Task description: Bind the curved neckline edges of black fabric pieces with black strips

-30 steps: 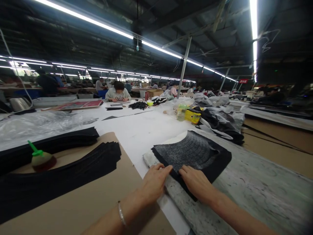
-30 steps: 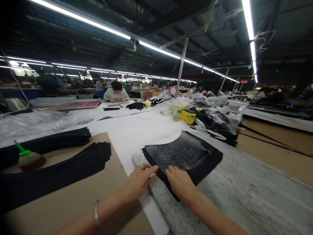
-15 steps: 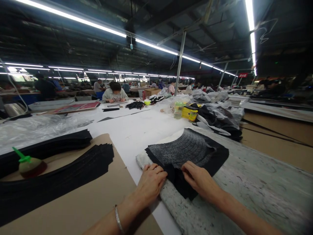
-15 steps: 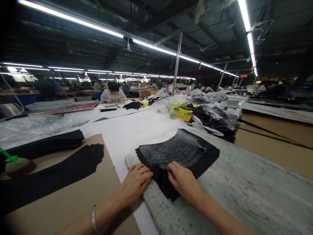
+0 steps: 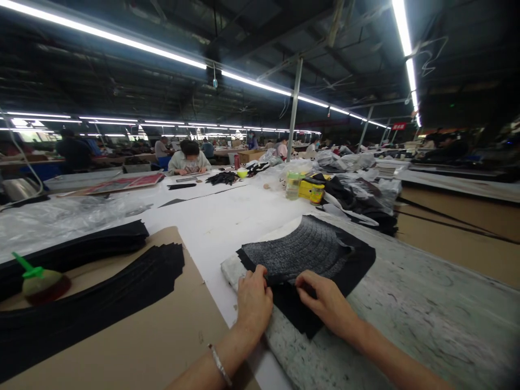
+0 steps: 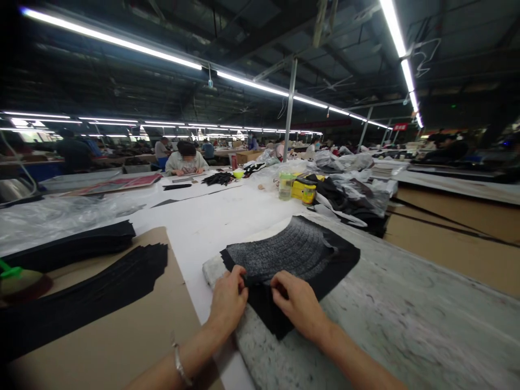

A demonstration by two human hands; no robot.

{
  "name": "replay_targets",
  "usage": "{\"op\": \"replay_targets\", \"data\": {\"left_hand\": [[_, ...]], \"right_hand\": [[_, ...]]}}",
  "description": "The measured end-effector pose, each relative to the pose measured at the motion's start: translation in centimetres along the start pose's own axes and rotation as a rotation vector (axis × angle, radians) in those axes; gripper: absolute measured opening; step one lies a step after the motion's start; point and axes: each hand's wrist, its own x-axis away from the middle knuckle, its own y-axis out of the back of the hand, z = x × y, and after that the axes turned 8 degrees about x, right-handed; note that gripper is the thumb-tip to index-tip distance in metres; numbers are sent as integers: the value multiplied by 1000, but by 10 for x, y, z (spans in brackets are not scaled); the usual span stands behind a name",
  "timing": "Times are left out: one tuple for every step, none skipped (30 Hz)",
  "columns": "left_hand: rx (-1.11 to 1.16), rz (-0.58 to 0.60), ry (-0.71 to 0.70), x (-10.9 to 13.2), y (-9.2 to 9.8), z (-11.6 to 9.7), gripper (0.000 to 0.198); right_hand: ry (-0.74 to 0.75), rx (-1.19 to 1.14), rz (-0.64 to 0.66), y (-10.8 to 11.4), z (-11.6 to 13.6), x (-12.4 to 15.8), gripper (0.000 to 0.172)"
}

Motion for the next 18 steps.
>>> {"op": "replay_targets", "data": {"left_hand": [[-8, -7, -2, 0, -1, 0, 33], [-15, -16, -11, 1, -1, -1, 35], [-21, -24, -25, 2, 0, -2, 38], [-25, -34, -40, 4, 0, -5, 41], [-27, -41, -68, 7, 0, -8, 45], [-26, -35, -118, 9, 0, -12, 47], [-24, -6, -194, 12, -1, -17, 48], [-24, 45, -283, 14, -3, -22, 47], [-26, 111, -372, 16, -5, -27, 44], [-34, 185, -445, 17, -8, -32, 41], [-49, 253, -491, 17, -12, -36, 38], [-76, 301, -506, 17, -16, -39, 35], [-110, 326, -504, 16, -20, -41, 33], [-144, 333, -497, 14, -23, -42, 31], [-173, 331, -496, 13, -26, -43, 30], [-195, 325, -496, 11, -28, -44, 29], [-206, 318, -498, 8, -30, -44, 27], [-208, 314, -501, 6, -32, -46, 26]], "right_hand": [[-37, -50, -34, 6, -5, 0, 9], [-79, -101, -73, 14, -11, 0, 11], [-120, -153, -115, 22, -17, 1, 15], [-158, -203, -152, 29, -22, 1, 18], [-191, -249, -180, 36, -26, 2, 20], [-216, -292, -196, 40, -27, 4, 21], [-235, -334, -198, 42, -27, 6, 21], [-247, -373, -192, 42, -26, 8, 21], [-256, -408, -186, 41, -25, 9, 21], [-265, -439, -186, 39, -24, 11, 21], [-274, -463, -199, 37, -25, 12, 21], [-287, -479, -222, 38, -29, 13, 21], [-302, -487, -260, 42, -35, 14, 22], [-318, -486, -308, 51, -43, 16, 23], [-334, -477, -364, 62, -54, 18, 23], [-350, -460, -428, 78, -67, 22, 24], [-363, -435, -496, 96, -80, 26, 26], [-376, -399, -561, 115, -93, 31, 28]]}}
